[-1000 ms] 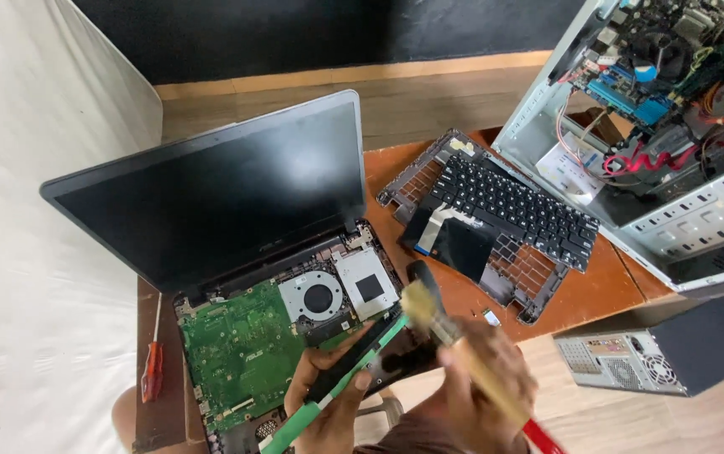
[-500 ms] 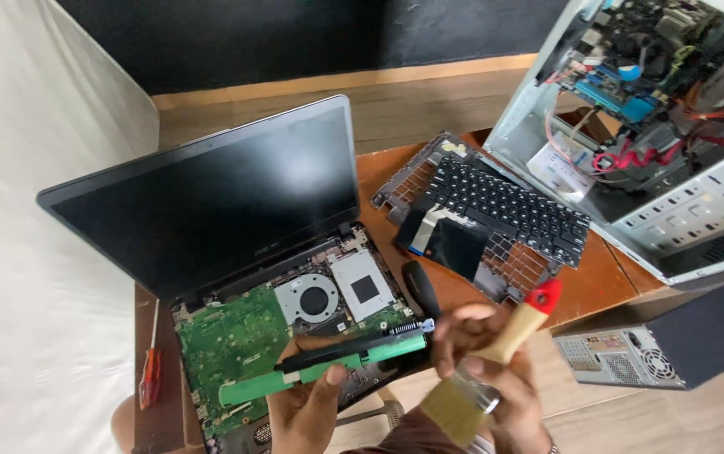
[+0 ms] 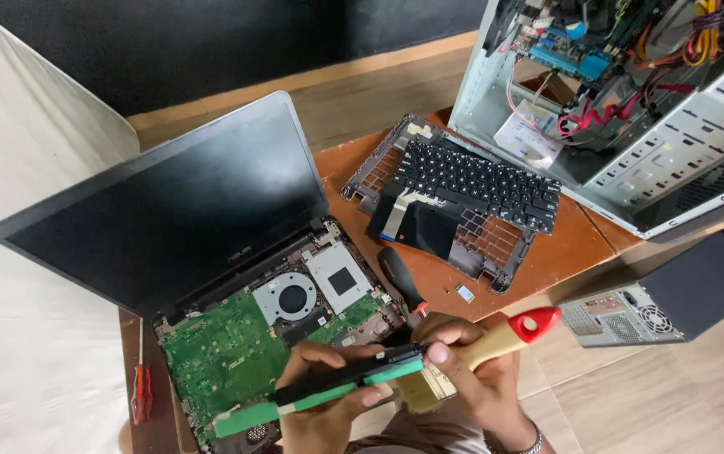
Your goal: The person removes a green laptop battery from an open laptop, then uses a brush to clean both sides of the battery. The battery is held and brushed repeatedly while the laptop remains on the person's lap.
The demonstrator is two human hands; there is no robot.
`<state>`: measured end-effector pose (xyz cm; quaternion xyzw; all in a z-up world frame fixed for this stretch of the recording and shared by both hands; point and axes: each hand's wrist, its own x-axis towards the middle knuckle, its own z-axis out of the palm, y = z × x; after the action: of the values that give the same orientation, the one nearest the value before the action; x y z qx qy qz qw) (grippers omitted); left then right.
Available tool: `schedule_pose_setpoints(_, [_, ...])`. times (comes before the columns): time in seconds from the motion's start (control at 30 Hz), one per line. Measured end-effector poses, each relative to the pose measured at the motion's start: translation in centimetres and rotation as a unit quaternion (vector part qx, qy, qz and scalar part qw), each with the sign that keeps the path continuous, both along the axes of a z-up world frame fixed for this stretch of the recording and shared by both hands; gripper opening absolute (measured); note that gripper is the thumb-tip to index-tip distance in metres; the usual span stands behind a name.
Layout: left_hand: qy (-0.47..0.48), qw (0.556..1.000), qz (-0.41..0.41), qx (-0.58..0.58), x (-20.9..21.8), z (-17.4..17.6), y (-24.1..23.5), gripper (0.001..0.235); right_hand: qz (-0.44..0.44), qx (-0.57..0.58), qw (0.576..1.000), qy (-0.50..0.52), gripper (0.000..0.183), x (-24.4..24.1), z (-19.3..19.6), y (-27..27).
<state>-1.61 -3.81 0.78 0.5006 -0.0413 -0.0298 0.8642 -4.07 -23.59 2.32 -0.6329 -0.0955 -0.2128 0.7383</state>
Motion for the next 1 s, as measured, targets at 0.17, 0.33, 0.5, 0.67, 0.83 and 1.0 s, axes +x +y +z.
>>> schedule_pose_setpoints(0.17, [-0.173, 0.976, -0.094, -0.092, -0.7, 1.5, -1.0, 0.033, 0.020, 0.036, 0.998, -0.057, 0.020, -0.9, -0.7, -1.3])
schedule_pose_setpoints(0.33, [-0.170, 0.982, -0.055, -0.057, -2.1, 0.7, -1.6, 0.030, 0.020, 0.017, 0.996, -0.087, 0.023, -1.3, 0.6, -1.4])
schedule_pose_setpoints(0.5, [-0.210, 0.976, -0.037, -0.044, -2.0, 0.8, -0.7, 0.031, 0.021, -0.004, 0.997, -0.079, 0.027, -1.3, 0.8, -0.7])
schedule_pose_setpoints(0.67, [-0.100, 0.992, -0.079, 0.025, -1.4, 1.6, 1.9, 0.031, -0.010, -0.012, 0.998, -0.057, 0.025, -1.0, 1.1, 1.0])
schedule_pose_setpoints(0.83, [-0.054, 0.998, -0.024, 0.029, -0.6, 2.3, 2.5, 0.036, -0.040, -0.079, 0.996, -0.008, 0.024, -0.7, -0.3, 2.1])
schedule_pose_setpoints(1.0, [0.050, 0.998, -0.033, 0.024, 0.7, 1.9, 4.3, 0.036, -0.051, -0.134, 0.990, 0.014, 0.029, -0.1, -0.3, 2.5])
